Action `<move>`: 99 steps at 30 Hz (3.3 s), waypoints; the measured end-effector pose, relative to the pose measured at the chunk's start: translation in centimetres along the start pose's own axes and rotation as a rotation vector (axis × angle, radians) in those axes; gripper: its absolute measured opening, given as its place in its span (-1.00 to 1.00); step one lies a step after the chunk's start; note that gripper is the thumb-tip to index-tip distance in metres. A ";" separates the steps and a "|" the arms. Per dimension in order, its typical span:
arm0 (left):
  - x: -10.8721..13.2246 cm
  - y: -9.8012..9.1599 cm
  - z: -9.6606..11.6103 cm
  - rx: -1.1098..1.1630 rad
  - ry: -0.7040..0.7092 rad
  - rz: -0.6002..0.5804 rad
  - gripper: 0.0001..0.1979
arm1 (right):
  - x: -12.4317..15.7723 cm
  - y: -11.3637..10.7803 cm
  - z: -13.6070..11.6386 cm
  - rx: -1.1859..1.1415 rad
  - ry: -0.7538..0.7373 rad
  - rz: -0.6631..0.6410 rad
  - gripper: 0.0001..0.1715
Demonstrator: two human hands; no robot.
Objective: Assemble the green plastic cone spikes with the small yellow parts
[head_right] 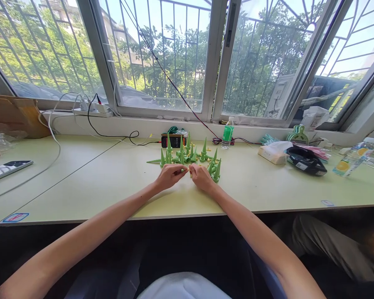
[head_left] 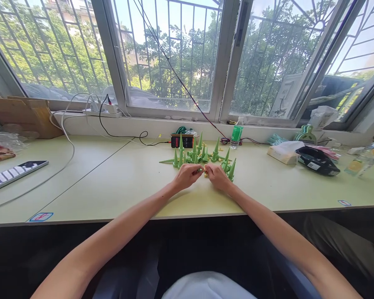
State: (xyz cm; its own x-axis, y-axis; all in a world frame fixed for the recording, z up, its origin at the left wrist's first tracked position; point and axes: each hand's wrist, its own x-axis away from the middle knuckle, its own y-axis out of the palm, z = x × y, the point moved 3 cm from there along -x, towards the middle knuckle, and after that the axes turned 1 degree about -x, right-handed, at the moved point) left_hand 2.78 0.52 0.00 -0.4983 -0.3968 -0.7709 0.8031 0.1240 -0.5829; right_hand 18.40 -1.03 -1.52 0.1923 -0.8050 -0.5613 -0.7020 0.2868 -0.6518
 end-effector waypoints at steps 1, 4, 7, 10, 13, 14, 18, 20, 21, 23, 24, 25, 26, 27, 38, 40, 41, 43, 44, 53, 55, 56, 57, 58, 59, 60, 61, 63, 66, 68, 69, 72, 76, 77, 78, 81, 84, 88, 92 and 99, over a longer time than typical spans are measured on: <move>-0.1 0.0 0.0 0.001 -0.011 0.002 -0.79 | 0.0 0.0 0.0 -0.004 0.006 0.009 -0.59; -0.2 0.0 0.1 0.009 -0.061 -0.003 -0.79 | -0.1 0.1 0.1 -0.011 0.036 0.037 -0.57; -0.3 0.1 -0.1 0.013 -0.132 -0.021 -0.79 | -0.1 0.0 0.3 0.006 0.061 0.057 -0.52; -0.3 0.2 -0.4 -0.003 -0.180 -0.035 -0.79 | -0.1 -0.4 0.1 0.038 0.068 0.108 -0.49; -0.2 0.3 -0.6 -0.023 -0.216 -0.054 -0.77 | 0.1 -1.2 -0.7 0.033 0.035 0.138 -0.53; -0.2 0.4 -0.7 -0.029 -0.229 -0.058 -0.76 | 0.1 -1.5 -1.2 0.028 0.012 0.127 -0.55; -0.2 0.5 -0.6 -0.033 -0.238 -0.069 -0.74 | 0.1 -1.7 -2.9 0.009 -0.109 -0.006 -0.65; -0.1 0.7 -0.6 -0.015 -0.227 -0.081 -0.78 | 0.0 -1.6 -3.3 0.030 -0.143 -0.030 -0.65; -0.1 0.8 -0.6 -0.005 -0.223 -0.089 -0.79 | 0.0 -1.6 -3.3 0.039 -0.152 -0.030 -0.67; 0.0 1.0 -0.6 0.014 -0.221 -0.107 -0.79 | -0.2 -1.5 -3.1 0.054 -0.161 -0.024 -0.73; 0.0 1.1 -0.6 0.023 -0.225 -0.118 -0.79 | -0.3 -1.4 -3.0 0.060 -0.166 -0.023 -0.76; 0.1 1.3 -0.6 0.033 -0.232 -0.133 -0.81 | -0.4 -1.5 -3.0 0.065 -0.174 -0.025 -0.79; 0.1 1.3 -0.6 0.043 -0.241 -0.147 -0.84 | -0.5 -1.5 -2.9 0.070 -0.183 -0.027 -0.81; 0.1 1.4 -0.5 0.053 -0.247 -0.166 -0.89 | -0.6 -1.6 -3.0 0.074 -0.192 -0.026 -0.82; 0.1 0.0 1.3 0.038 -0.199 -0.086 -0.88 | -3.2 -4.4 -3.6 0.149 -0.085 0.141 -0.78; 0.2 0.2 2.0 0.048 -0.111 -0.188 -0.82 | -4.1 -4.8 -3.5 0.173 -0.074 0.165 -0.78; 0.3 0.4 2.3 0.050 -0.077 -0.238 -0.79 | -4.6 -4.9 -3.5 0.180 -0.075 0.175 -0.79; 0.4 0.7 2.7 0.046 -0.042 -0.315 -0.76 | -5.4 -5.1 -3.4 0.196 -0.080 0.191 -0.79; 0.4 0.8 2.7 0.040 -0.039 -0.337 -0.76 | -5.7 -5.1 -3.3 0.208 -0.081 0.200 -0.79; 0.1 0.3 0.7 -0.145 -0.230 -0.041 -0.87 | -7.2 -4.3 -2.2 0.284 -0.044 0.168 -0.82; 0.2 0.1 0.4 -0.216 -0.296 -0.009 -0.86 | -7.3 -3.9 -2.0 0.290 -0.030 0.146 -0.82; 0.2 0.0 0.3 -0.249 -0.328 -0.023 -0.82 | -7.3 -3.8 -1.9 0.294 -0.023 0.139 -0.83; 0.3 0.1 0.2 -0.276 -0.361 -0.050 -0.76 | -7.3 -3.7 -1.8 0.298 -0.015 0.134 -0.83; 0.4 0.1 0.1 -0.295 -0.390 -0.082 -0.71 | -7.3 -3.6 -1.7 0.300 -0.006 0.127 -0.84; 0.5 0.2 0.1 -0.307 -0.415 -0.116 -0.66 | -7.3 -3.5 -1.7 0.301 0.001 0.118 -0.84; 0.6 0.3 -0.1 -0.314 -0.436 -0.151 -0.62 | -7.3 -3.4 -1.7 0.300 0.006 0.105 -0.84; 0.7 0.4 -0.2 -0.318 -0.454 -0.185 -0.59 | -7.3 -3.4 -1.6 0.298 0.011 0.091 -0.84; 0.8 0.7 -0.7 -0.317 -0.482 -0.245 -0.54 | -7.4 -3.2 -1.5 0.297 0.017 0.061 -0.84; 1.0 1.1 -1.4 -0.294 -0.485 -0.309 -0.48 | -7.5 -2.9 -1.4 0.294 0.018 0.024 -0.84; 1.0 1.3 -1.7 -0.281 -0.469 -0.317 -0.47 | -7.5 -2.6 -1.2 0.290 0.010 0.000 -0.83; 1.0 1.4 -1.8 -0.276 -0.463 -0.310 -0.48 | -7.6 -2.5 -1.1 0.291 0.007 -0.008 -0.83; 0.8 1.4 -1.8 -0.235 -0.427 -0.255 -0.55 | -7.7 -2.3 -1.0 0.304 0.004 -0.019 -0.83; 0.5 1.0 -1.4 -0.121 -0.368 -0.150 -0.70 | -7.7 -2.3 -1.1 0.306 0.012 -0.036 -0.82; 0.5 0.9 -1.4 -0.099 -0.364 -0.128 -0.73 | -7.7 -2.3 -1.2 0.300 0.011 -0.045 -0.82; 0.4 0.8 -1.4 -0.081 -0.364 -0.111 -0.75 | -7.7 -2.3 -1.2 0.292 0.007 -0.054 -0.82; 0.4 0.7 -1.3 -0.046 -0.367 -0.095 -0.78 | -7.8 -2.3 -1.4 0.266 -0.002 -0.077 -0.82; 0.4 0.8 -1.1 -0.043 -0.362 -0.137 -0.77 | -7.9 -2.1 -1.4 0.244 -0.005 -0.110 -0.83; 0.5 1.2 -0.6 -0.062 -0.331 -0.223 -0.74 | -8.3 -1.5 -1.2 0.212 0.000 -0.185 -0.83; 0.9 1.6 0.2 -0.137 -0.285 -0.293 -0.73 | -9.0 -1.0 -0.9 0.152 0.026 -0.257 -0.85; 1.3 1.7 1.6 -0.280 -0.205 -0.414 -0.71 | -9.8 -0.7 -0.8 0.169 0.050 -0.313 -0.85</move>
State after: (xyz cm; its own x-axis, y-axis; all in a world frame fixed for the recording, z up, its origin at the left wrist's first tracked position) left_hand 4.04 -1.24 -1.58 -0.6578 -0.6300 -0.4128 0.4215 0.1463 -0.8950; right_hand 16.48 6.25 4.86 0.3438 -0.8905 -0.2981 -0.4901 0.1007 -0.8659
